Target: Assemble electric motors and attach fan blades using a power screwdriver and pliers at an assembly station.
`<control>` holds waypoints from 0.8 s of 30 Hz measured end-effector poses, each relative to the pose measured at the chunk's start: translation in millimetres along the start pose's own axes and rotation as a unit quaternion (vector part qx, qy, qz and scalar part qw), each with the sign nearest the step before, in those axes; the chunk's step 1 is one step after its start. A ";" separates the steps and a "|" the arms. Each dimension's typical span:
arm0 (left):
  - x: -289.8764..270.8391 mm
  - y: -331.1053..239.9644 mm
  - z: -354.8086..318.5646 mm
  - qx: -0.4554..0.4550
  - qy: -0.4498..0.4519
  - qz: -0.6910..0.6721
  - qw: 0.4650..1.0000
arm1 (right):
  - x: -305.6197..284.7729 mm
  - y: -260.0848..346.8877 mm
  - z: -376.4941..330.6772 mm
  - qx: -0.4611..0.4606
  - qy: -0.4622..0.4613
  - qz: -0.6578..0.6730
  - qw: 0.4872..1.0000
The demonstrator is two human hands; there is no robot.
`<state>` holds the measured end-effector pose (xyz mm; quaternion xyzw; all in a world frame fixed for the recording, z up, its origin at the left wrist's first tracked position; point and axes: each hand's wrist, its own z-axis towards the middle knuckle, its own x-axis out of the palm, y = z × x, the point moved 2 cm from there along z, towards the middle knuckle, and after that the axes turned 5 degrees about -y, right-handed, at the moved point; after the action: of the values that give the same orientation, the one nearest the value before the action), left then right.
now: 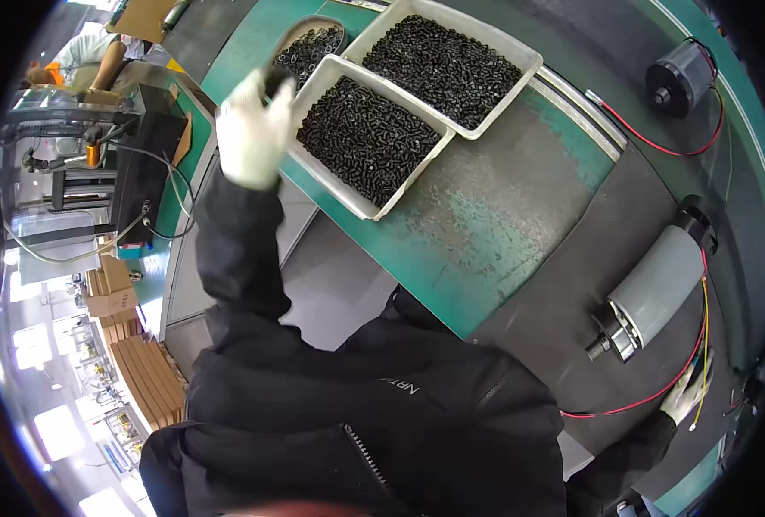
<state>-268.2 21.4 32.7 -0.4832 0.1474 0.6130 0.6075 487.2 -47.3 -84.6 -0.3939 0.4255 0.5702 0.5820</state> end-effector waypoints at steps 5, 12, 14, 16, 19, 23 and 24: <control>60.2 103.0 85.8 0.070 0.084 0.147 0.983 | 9.6 15.5 -0.6 0.039 -0.063 0.013 0.997; 95.2 106.0 104.6 0.131 0.090 0.167 0.973 | 12.4 -2.3 -11.4 0.113 -0.125 0.059 0.984; 93.8 101.0 104.7 0.089 0.164 0.177 0.966 | 13.2 -5.8 -10.2 0.137 -0.124 0.051 0.981; 97.6 101.8 103.1 0.079 0.183 0.179 0.963 | 10.9 -6.0 -9.0 0.133 -0.127 0.034 0.982; 98.0 100.6 97.2 0.083 0.175 0.181 0.964 | 11.0 -0.6 -4.6 0.140 -0.118 0.007 0.983; 86.4 93.5 92.6 0.139 0.067 0.107 0.982 | 1.4 -0.7 -7.2 0.139 -0.161 0.015 0.977; 77.4 83.8 93.9 0.127 0.070 0.079 0.986 | -4.5 -0.4 -8.0 0.122 -0.187 0.001 0.975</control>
<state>-365.6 121.7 -15.1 -0.4308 0.3037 0.6003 0.6015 487.3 -56.4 -83.0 -0.2057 0.3763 0.5780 0.6942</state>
